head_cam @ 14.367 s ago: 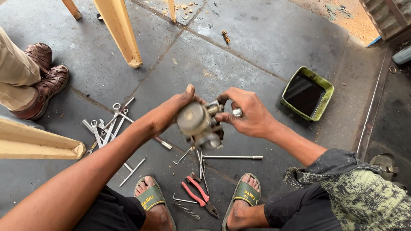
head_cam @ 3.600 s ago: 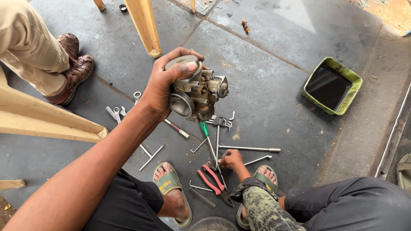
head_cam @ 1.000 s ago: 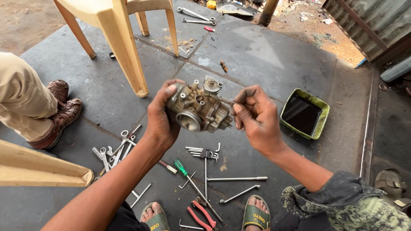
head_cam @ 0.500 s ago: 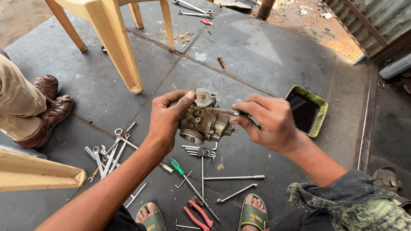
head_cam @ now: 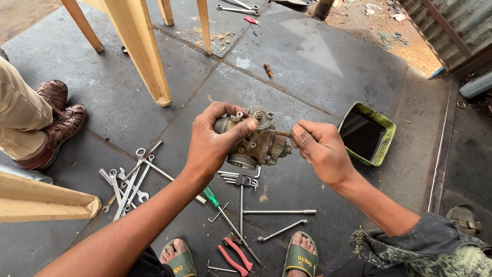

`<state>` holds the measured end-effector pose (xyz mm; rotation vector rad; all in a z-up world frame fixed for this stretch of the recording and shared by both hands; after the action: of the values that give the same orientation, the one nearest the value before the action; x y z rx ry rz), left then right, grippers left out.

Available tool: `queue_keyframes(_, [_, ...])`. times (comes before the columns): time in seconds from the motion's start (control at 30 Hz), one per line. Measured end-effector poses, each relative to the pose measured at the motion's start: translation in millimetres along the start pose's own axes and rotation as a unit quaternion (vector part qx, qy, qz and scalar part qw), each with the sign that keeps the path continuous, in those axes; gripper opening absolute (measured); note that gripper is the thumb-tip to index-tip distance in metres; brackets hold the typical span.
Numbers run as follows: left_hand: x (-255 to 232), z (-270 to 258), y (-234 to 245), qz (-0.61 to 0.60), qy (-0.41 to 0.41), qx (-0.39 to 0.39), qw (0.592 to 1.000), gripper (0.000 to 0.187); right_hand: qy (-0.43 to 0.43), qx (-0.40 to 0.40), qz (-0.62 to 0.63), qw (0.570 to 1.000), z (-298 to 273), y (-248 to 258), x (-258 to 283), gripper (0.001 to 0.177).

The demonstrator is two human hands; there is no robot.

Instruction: Disassembling and repairing a motorcycle carburetor using various tools on a workshop floor.

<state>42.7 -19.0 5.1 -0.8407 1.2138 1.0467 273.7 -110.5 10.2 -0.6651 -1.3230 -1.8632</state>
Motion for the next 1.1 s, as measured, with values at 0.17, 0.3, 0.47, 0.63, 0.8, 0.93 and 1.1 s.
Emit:
queue_keyframes(0.17, [-6, 0, 1, 0.014, 0.007, 0.015, 1.000, 0.040, -0.066, 0.056, 0.035, 0.996, 5, 5, 4, 0.048])
queue_keyframes(0.3, [-3, 2, -5, -0.142, 0.098, 0.039, 0.984, 0.040, 0.150, 0.011, -0.167, 0.974, 17, 17, 23, 0.045])
queue_keyframes(0.47, [-8, 4, -8, -0.177, 0.145, 0.070, 0.971, 0.036, 0.337, -0.045, -0.299, 0.891, 18, 25, 39, 0.041])
queue_keyframes(0.63, [-4, 0, -8, -0.143, 0.098, 0.063, 0.983, 0.039, 0.294, -0.064, -0.303, 0.904, 9, 18, 35, 0.045])
queue_keyframes(0.8, [-2, -3, -5, -0.031, 0.002, 0.022, 0.999, 0.043, 0.163, -0.053, -0.201, 0.964, 0, 8, 15, 0.051])
queue_keyframes(0.93, [-2, 0, -2, 0.110, -0.153, -0.025, 0.982, 0.045, -0.102, 0.036, 0.093, 0.990, 0, 8, 8, 0.054])
queue_keyframes(1.1, [-7, 3, -2, 0.025, -0.037, -0.007, 0.999, 0.046, 0.075, -0.008, -0.116, 0.990, 15, 15, 25, 0.053])
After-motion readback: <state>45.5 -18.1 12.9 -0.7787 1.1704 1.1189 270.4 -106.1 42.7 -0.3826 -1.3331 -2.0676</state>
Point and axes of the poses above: each hand's wrist, its own z-axis towards the middle knuckle, its own y-axis out of the back of the hand, x = y × z, the point moved 1 cm from there along z, towards the middle knuckle, and after that the axes turned 1 degree about -z, right-handed, at the moved point
